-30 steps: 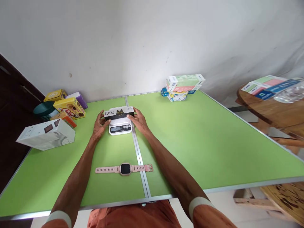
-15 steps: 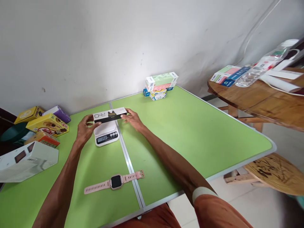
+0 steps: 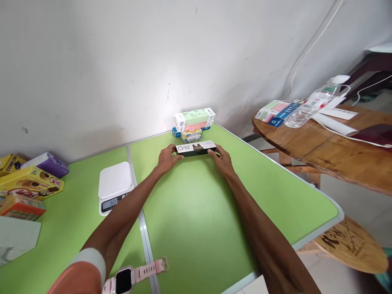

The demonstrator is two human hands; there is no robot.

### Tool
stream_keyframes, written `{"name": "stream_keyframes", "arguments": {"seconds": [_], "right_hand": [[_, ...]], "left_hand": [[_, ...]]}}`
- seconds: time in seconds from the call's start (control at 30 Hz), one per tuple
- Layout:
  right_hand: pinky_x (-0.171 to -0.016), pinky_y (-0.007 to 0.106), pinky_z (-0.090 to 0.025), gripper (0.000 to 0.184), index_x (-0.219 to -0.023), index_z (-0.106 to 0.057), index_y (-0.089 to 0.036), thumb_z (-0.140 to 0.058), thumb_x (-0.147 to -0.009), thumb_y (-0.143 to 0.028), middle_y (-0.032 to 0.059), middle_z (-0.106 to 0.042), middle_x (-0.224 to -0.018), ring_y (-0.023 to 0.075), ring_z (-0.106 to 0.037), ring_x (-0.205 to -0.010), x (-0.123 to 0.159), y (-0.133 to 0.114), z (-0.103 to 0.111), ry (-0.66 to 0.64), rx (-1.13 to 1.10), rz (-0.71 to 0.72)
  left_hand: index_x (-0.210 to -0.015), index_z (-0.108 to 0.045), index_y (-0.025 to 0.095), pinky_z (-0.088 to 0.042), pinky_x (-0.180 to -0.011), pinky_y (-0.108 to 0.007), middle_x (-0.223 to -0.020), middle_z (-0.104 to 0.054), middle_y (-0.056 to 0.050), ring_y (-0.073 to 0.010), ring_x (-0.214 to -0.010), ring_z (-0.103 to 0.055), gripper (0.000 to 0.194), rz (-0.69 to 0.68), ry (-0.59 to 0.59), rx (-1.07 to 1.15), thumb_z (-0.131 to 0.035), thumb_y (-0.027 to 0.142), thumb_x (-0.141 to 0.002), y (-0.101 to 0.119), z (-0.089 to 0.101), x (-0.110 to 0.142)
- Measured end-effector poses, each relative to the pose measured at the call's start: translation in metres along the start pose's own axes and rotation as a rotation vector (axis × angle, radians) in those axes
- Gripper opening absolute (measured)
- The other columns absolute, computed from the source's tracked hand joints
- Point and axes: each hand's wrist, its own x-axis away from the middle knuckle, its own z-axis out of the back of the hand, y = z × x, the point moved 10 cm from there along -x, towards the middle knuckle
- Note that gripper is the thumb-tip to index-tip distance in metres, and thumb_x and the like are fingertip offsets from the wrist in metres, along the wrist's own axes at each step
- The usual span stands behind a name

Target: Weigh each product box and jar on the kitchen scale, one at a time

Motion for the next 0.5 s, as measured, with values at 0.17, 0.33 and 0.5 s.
{"name": "stream_keyframes", "arguments": {"seconds": [0.17, 0.33, 0.5], "right_hand": [[-0.122, 0.067, -0.044, 0.053, -0.13, -0.075, -0.021, -0.067, -0.087, -0.052, 0.0181, -0.076, -0.137, 0.041, -0.064, -0.131, -0.026, 0.02, 0.013, 0.139, 0.293, 0.047], [-0.121, 0.066, -0.044, 0.058, -0.14, -0.065, -0.016, -0.062, -0.088, -0.042, 0.0234, -0.069, -0.147, 0.0422, -0.06, -0.137, -0.046, 0.035, 0.011, 0.22, 0.379, -0.037], [-0.12, 0.067, -0.044, 0.06, -0.142, -0.065, -0.02, -0.062, -0.087, -0.045, 0.0205, -0.07, -0.146, 0.0407, -0.061, -0.132, -0.058, 0.043, 0.009, 0.243, 0.391, -0.033]], "left_hand": [[-0.124, -0.074, 0.022, -0.05, -0.113, -0.047, -0.131, -0.077, -0.012, -0.0344, -0.133, -0.066, 0.041, 0.034, 0.02, -0.259, -0.087, 0.029, -0.086, 0.001, -0.035, -0.019], [-0.133, -0.071, 0.021, -0.046, -0.111, -0.044, -0.137, -0.071, -0.015, -0.0343, -0.135, -0.058, 0.044, 0.065, 0.008, -0.396, -0.08, 0.038, -0.093, 0.001, -0.048, -0.038], [-0.13, -0.071, 0.02, -0.045, -0.108, -0.047, -0.135, -0.07, -0.017, -0.0373, -0.132, -0.057, 0.041, 0.066, 0.019, -0.393, -0.077, 0.039, -0.094, 0.002, -0.052, -0.051]]}}
